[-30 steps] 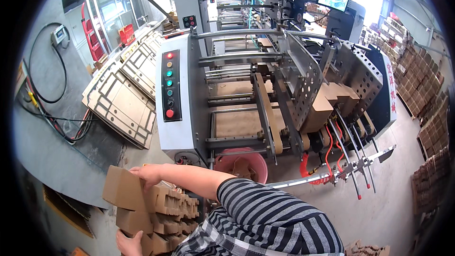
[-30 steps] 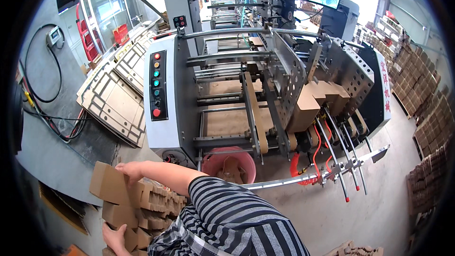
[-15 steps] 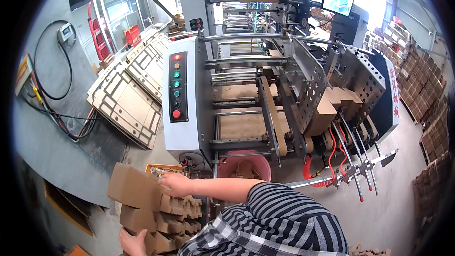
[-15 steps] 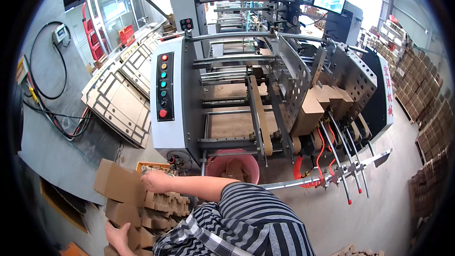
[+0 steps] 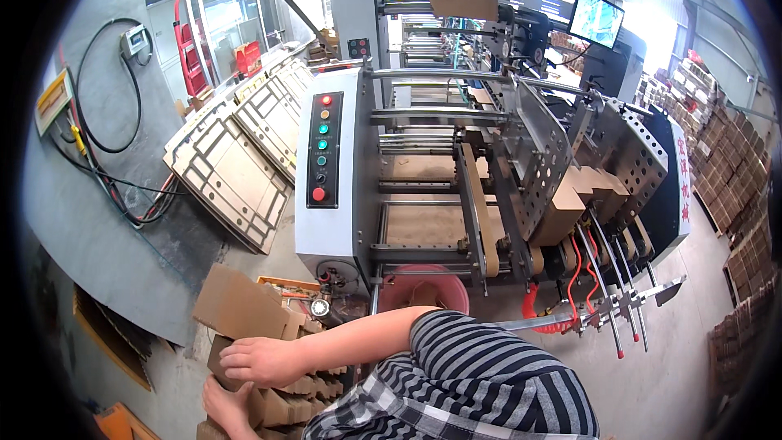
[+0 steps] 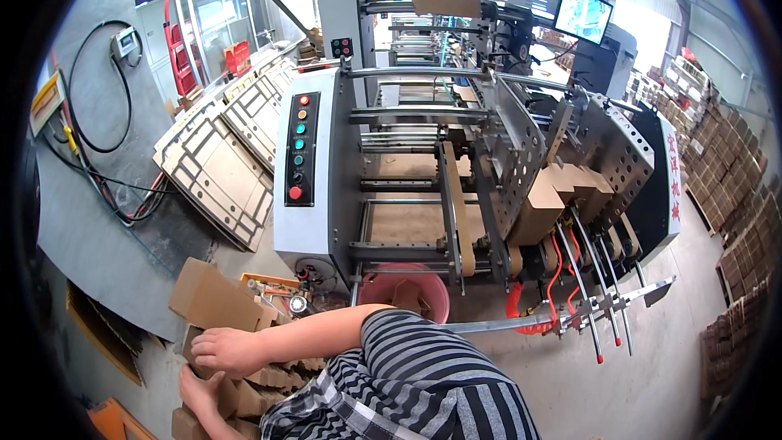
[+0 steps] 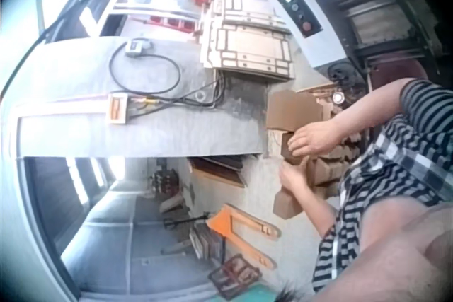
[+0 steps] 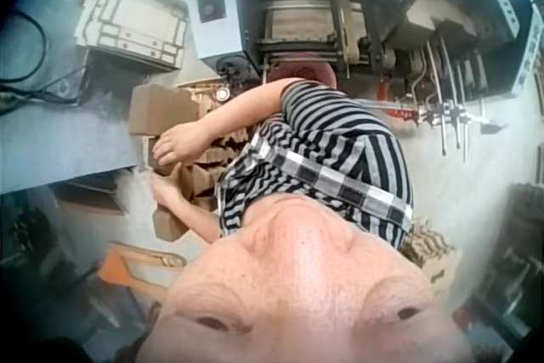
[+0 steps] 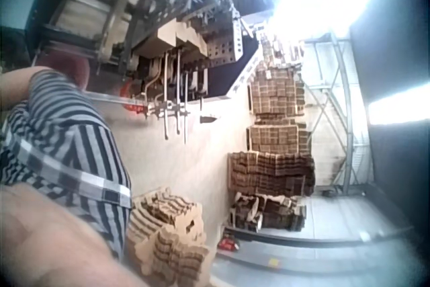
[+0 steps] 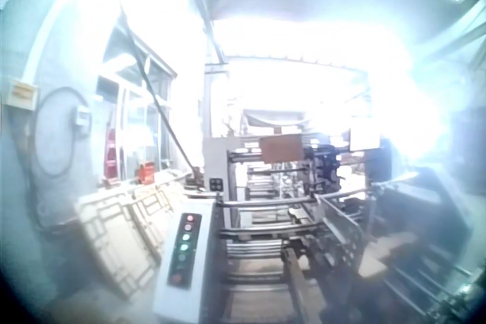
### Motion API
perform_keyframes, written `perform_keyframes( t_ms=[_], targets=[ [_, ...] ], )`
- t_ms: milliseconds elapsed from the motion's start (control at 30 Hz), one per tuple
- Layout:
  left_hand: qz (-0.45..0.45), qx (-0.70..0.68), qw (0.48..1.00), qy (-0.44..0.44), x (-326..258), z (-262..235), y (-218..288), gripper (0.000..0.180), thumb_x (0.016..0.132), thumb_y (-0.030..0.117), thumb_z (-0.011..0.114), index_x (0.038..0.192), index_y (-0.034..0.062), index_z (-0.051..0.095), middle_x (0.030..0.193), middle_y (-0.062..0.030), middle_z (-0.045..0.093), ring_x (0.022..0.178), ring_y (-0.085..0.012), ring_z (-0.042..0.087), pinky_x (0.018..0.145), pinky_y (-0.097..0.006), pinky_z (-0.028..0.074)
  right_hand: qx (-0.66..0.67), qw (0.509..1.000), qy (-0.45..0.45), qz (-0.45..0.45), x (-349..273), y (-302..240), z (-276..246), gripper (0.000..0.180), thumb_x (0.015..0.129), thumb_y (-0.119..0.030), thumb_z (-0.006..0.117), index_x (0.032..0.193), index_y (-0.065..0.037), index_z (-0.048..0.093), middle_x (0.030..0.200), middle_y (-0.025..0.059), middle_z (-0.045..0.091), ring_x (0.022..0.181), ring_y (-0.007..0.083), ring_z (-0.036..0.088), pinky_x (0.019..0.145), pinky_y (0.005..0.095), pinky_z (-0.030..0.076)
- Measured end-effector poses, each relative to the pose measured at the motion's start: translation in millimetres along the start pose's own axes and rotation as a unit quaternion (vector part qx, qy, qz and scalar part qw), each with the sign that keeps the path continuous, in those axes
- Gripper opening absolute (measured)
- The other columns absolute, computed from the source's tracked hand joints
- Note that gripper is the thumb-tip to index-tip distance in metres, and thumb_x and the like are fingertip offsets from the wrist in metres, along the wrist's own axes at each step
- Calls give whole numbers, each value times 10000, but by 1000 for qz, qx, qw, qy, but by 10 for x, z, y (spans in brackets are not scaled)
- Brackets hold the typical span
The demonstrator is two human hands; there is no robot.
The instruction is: The person picks up flat cardboard pieces from a stack, folds them into box shapes, and places them onto a conveyor machine. The person repeatedly handles cardboard pieces, folding and feeding them into the machine.
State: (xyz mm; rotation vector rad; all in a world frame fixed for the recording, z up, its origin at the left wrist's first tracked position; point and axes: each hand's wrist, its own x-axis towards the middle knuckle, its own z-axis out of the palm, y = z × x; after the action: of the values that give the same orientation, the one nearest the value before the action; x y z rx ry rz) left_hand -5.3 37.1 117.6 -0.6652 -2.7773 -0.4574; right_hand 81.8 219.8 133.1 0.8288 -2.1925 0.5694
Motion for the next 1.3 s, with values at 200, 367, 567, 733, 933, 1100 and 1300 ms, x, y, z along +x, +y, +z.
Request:
perform_keyframes(
  t_ms=[200, 367, 567, 733, 933, 1100, 1300],
  targets=[
    [-13, -9, 1000, -8, -4, -25, 38, 783, 423, 241, 863, 1087, -16, 537, 1057, -177, 591, 1018, -358, 524, 876, -424, 410, -223, 972, -66, 38, 35, 29, 328, 561, 725, -244, 550, 1185, 66, 474, 1274, 191, 464, 1228, 335, 402, 1079, 438, 226],
    [-16, 5, 1000, -15, 2, 17, -30, 775, 438, 258, 857, 1090, -12, 536, 1061, -174, 588, 1021, -351, 522, 874, -425, 406, -278, 955, -89, 51, -24, -15, 478, 581, 718, -264, 550, 1185, 74, 480, 1256, 214, 478, 1229, 339, 405, 1085, 442, 220],
    [2, 2, 1000, 9, -15, 81, -96, 763, 436, 323, 842, 1064, 5, 547, 1032, -170, 593, 1005, -351, 526, 857, -430, 412, -255, 942, -192, 102, 165, -85, 415, 592, 704, -259, 560, 1174, 91, 482, 1237, 222, 484, 1216, 328, 416, 1045, 431, 277],
    [36, -66, 997, 18, 57, 162, -127, 743, 415, 352, 830, 1021, 16, 563, 1000, -164, 602, 964, -354, 540, 832, -433, 426, -264, 957, -99, 64, 351, 121, 655, 542, 748, -249, 539, 1159, 101, 490, 1253, 250, 468, 1192, 360, 425, 1027, 461, 273],
    [24, -100, 994, 40, 7, 206, -218, 630, 492, 165, 814, 1043, 8, 553, 1018, -185, 597, 963, -378, 542, 833, -425, 434, -252, 955, -133, 77, 288, 233, 876, 579, 732, -272, 538, 1182, 88, 484, 1247, 230, 477, 1216, 346, 406, 1022, 466, 280],
    [40, -40, 998, 29, -60, 67, -39, 603, 497, 165, 809, 1021, 8, 554, 1010, -188, 594, 967, -390, 535, 826, -435, 432, -255, 960, -98, 68, 212, 269, 953, 576, 726, -280, 544, 1168, 87, 493, 1238, 231, 486, 1201, 347, 421, 1003, 462, 300],
    [33, -51, 998, 29, -33, 128, -103, 667, 459, 212, 831, 1031, 10, 552, 1015, -188, 594, 982, -381, 532, 830, -434, 429, -260, 954, -133, 74, 261, 274, 925, 572, 708, -293, 559, 1147, 71, 509, 1206, 213, 510, 1166, 346, 444, 988, 469, 311]
  ],
)
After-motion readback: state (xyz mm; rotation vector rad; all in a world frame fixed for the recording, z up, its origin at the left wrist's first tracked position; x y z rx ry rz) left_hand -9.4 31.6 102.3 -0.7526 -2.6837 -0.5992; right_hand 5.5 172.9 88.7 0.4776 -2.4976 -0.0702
